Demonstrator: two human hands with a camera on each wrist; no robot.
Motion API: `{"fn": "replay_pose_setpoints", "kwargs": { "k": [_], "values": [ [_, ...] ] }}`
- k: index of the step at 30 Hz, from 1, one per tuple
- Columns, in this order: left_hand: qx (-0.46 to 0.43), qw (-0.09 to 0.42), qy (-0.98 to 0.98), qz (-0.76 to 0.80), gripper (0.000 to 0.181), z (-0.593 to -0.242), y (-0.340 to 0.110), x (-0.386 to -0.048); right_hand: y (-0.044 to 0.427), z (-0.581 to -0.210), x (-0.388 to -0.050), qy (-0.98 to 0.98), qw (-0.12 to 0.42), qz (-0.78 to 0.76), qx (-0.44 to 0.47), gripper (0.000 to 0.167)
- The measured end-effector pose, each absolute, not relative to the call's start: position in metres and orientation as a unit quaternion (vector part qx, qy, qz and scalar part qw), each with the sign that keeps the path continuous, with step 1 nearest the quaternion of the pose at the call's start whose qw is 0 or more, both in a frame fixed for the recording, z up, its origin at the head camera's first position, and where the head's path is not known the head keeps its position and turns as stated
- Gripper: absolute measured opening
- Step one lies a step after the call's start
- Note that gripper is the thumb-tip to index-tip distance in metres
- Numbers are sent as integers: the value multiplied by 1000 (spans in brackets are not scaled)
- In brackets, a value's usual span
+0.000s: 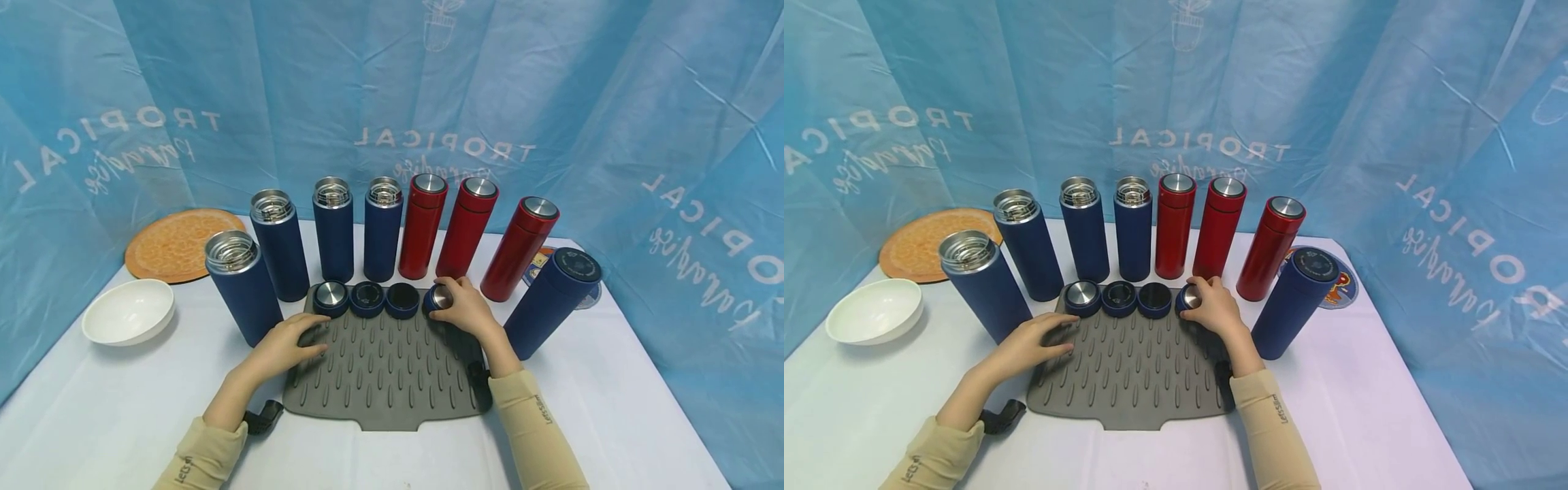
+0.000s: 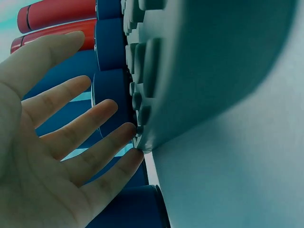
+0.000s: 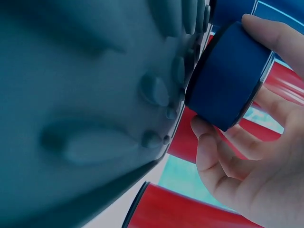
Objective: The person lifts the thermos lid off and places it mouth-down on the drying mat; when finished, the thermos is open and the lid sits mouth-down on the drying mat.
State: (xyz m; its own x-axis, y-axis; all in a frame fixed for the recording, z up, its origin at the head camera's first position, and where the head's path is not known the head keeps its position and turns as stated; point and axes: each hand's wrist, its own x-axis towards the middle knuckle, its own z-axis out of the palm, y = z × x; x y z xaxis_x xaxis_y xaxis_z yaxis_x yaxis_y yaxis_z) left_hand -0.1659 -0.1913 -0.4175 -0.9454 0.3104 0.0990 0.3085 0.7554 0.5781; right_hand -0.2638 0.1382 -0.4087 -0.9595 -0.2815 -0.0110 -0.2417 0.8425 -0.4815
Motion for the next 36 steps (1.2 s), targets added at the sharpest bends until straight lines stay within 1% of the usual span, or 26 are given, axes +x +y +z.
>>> {"fn": "replay_pose_setpoints", "kwargs": {
  "k": [14,19,22,24,27,31,34,36],
  "values": [
    [173,10,935,309,46,-417,-194,-165,133,-412,-266,964,39,-209,-160,69],
    [176,11,935,307,46,-415,-193,-165,134,-412,-267,966,47,-199,-161,70],
    [172,15,936,306,45,-415,-193,-164,134,-409,-267,964,55,-206,-159,73],
    [169,20,936,307,45,-414,-192,-164,134,-406,-266,961,50,-226,-153,74],
    [168,28,936,308,46,-414,-192,-164,131,-398,-263,949,24,-285,-134,71],
    [167,28,936,309,47,-415,-192,-164,119,-388,-264,923,-44,-367,-110,66],
    [167,27,936,310,47,-415,-192,-165,108,-385,-267,901,-103,-410,-99,68],
    [171,26,935,308,46,-415,-193,-165,101,-384,-270,884,-132,-438,-96,70]
  ]
}}
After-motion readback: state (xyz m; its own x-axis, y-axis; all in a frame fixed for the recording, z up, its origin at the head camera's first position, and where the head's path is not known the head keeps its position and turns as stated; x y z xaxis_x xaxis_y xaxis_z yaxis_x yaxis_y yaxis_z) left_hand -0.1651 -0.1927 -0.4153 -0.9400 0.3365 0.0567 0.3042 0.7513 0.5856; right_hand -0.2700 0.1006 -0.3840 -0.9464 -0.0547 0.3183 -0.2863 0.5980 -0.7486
